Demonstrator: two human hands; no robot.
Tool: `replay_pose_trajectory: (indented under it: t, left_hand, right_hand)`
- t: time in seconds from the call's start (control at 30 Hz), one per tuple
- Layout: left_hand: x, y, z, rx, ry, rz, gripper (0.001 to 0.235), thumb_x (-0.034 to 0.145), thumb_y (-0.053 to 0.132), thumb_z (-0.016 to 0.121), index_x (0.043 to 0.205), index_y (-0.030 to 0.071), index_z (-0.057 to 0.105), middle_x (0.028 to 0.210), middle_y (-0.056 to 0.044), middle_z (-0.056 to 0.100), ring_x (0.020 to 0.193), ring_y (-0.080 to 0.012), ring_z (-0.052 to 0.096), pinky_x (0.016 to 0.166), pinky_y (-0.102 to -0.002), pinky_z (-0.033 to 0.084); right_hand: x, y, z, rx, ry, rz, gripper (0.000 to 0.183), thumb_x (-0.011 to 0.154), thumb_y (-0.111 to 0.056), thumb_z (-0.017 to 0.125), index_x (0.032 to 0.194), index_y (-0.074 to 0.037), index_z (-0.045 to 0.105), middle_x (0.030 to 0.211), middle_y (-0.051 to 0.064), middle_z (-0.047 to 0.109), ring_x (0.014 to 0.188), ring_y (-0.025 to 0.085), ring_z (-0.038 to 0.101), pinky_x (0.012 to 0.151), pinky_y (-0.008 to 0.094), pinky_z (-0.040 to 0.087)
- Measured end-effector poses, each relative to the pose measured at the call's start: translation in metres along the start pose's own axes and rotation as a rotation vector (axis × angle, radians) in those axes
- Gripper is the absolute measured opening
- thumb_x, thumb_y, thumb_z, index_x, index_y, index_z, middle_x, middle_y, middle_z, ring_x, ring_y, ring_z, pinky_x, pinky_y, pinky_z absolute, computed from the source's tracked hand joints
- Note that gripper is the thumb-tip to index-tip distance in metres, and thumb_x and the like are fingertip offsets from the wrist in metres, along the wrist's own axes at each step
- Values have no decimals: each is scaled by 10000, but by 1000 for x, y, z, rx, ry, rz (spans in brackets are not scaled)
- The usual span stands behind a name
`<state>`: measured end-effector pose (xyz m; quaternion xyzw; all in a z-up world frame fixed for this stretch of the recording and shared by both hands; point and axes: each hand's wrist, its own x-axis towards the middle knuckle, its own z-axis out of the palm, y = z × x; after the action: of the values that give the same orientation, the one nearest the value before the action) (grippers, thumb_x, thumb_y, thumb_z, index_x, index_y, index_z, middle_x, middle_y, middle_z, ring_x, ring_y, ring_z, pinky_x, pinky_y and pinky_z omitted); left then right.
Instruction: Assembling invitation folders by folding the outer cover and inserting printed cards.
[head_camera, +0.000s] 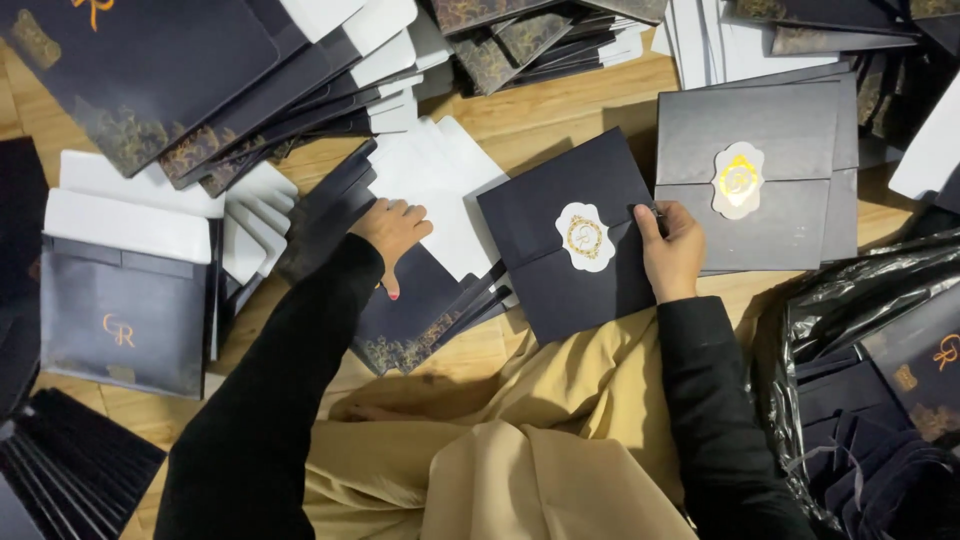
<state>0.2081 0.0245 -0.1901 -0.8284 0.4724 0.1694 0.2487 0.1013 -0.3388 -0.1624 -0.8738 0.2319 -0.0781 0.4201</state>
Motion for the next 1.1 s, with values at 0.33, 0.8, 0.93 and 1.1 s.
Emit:
replay_pose_trajectory:
  t: [0.33, 0.8, 0.93, 1.1]
  left_hand:
    - [-9, 14, -12, -265, -144, -2, 315, 776, 399, 608, 1059, 328, 488, 957, 89, 563, 916, -162, 506, 839, -350, 301]
    - [-64, 149, -175, -186, 732, 289, 147, 685, 111, 642, 577, 203, 600, 592, -48, 605, 684, -220, 505, 863, -484, 279]
    - [-54, 194, -170, -195, 623, 314, 71, 655, 116, 686, 691, 173, 666, 687, -59, 650, 757, -227, 540, 939, -507, 245]
    - [-39, 231, -163, -203, 590, 390, 317, 474, 164, 805, 757, 169, 663, 749, -67, 637, 777, -238, 522, 937, -541, 250]
  right_hand:
    - [6, 20, 9, 240, 16, 72, 182, 914, -216, 615, 987, -50, 609, 736, 83, 606, 698, 154, 546, 618, 277, 438]
    - [-93, -18, -133, 285, 169, -392, 369, 968, -2, 472, 1332, -42, 420, 1297, 172, 440, 1052, 236, 480, 895, 421, 439]
    - [-144, 9, -161, 165, 195, -217, 363, 934, -62, 547, 1294, -85, 506, 1078, 130, 552, 939, 164, 508, 812, 361, 465]
    - [-182, 52, -174, 178, 286, -121, 377, 899, -34, 576, 1262, -134, 550, 1089, 92, 604, 903, 123, 549, 770, 318, 477]
